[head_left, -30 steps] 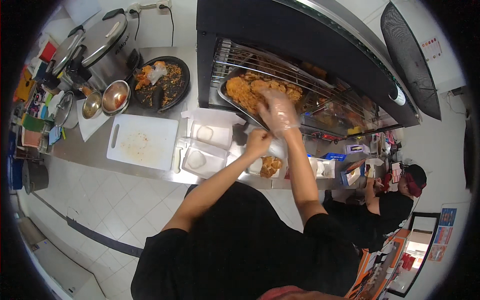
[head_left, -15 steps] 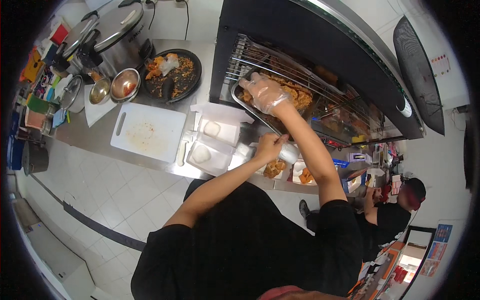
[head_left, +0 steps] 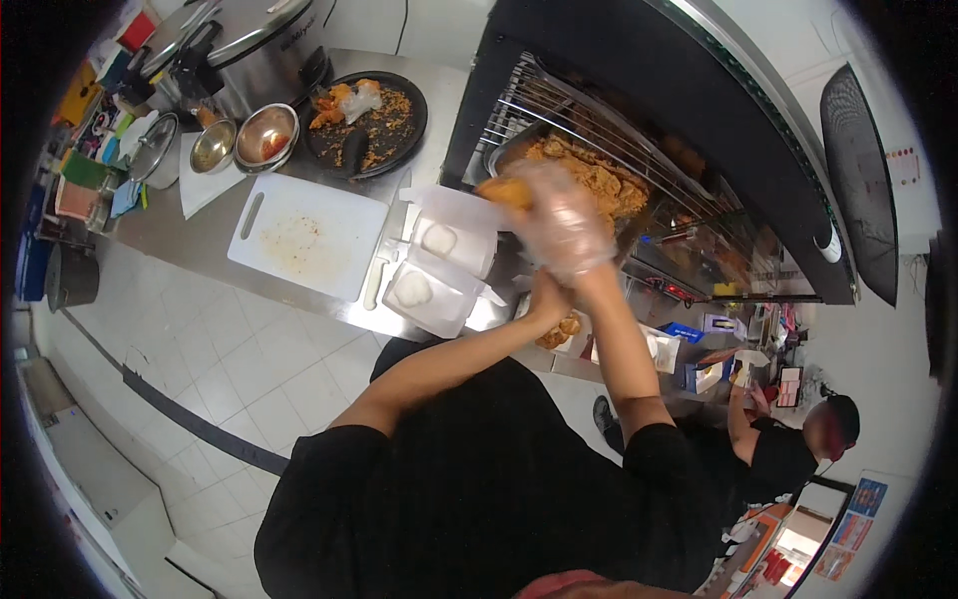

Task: The person places items of food and sauce into paper boxes, takes bread from a cooker, and uses a knife to cut bread on a cutting board.

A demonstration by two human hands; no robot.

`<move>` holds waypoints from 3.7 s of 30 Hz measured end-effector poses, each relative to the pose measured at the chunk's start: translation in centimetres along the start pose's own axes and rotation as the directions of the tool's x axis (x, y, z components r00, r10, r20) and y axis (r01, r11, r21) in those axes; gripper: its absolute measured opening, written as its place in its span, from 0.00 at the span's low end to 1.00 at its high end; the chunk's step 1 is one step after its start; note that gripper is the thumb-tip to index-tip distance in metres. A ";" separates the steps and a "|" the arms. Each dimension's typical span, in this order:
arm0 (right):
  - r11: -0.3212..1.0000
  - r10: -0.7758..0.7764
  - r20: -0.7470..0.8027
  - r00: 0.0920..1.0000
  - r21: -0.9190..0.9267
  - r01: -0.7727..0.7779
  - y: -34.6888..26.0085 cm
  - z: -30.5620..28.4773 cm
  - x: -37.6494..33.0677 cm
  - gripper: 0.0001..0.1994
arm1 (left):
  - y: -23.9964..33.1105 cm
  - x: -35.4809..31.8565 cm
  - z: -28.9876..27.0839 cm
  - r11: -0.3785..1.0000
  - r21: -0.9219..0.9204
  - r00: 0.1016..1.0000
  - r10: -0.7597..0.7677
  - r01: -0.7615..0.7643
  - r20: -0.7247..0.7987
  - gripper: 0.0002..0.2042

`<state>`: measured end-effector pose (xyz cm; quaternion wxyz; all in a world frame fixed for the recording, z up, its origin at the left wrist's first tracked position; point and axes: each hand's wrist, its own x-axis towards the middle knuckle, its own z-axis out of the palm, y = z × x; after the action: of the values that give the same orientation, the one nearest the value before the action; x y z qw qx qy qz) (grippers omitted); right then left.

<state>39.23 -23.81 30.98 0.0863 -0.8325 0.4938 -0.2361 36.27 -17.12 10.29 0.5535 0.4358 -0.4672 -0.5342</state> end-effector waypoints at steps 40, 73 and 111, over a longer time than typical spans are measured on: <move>0.775 0.618 -0.309 0.723 0.082 -0.627 12.8 1.4 -1.4 0.20 | 3.7 1.1 -2.5 0.997 0.062 0.999 -0.042 0.040 0.032 0.19; -0.095 0.536 0.664 0.521 0.661 -0.745 2.2 9.3 -19.3 0.16 | 16.0 0.9 -29.8 0.578 0.816 0.967 0.211 -0.004 -0.145 0.17; 0.715 0.675 0.293 0.677 -0.029 -0.699 -7.7 38.8 24.1 0.22 | 5.2 -3.7 -46.1 0.576 0.760 0.874 -0.485 0.301 0.022 0.22</move>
<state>73.42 -44.25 7.40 0.2736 -0.6062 0.7418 -0.0858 82.56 -13.96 6.70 0.1389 0.6497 -0.5924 -0.4557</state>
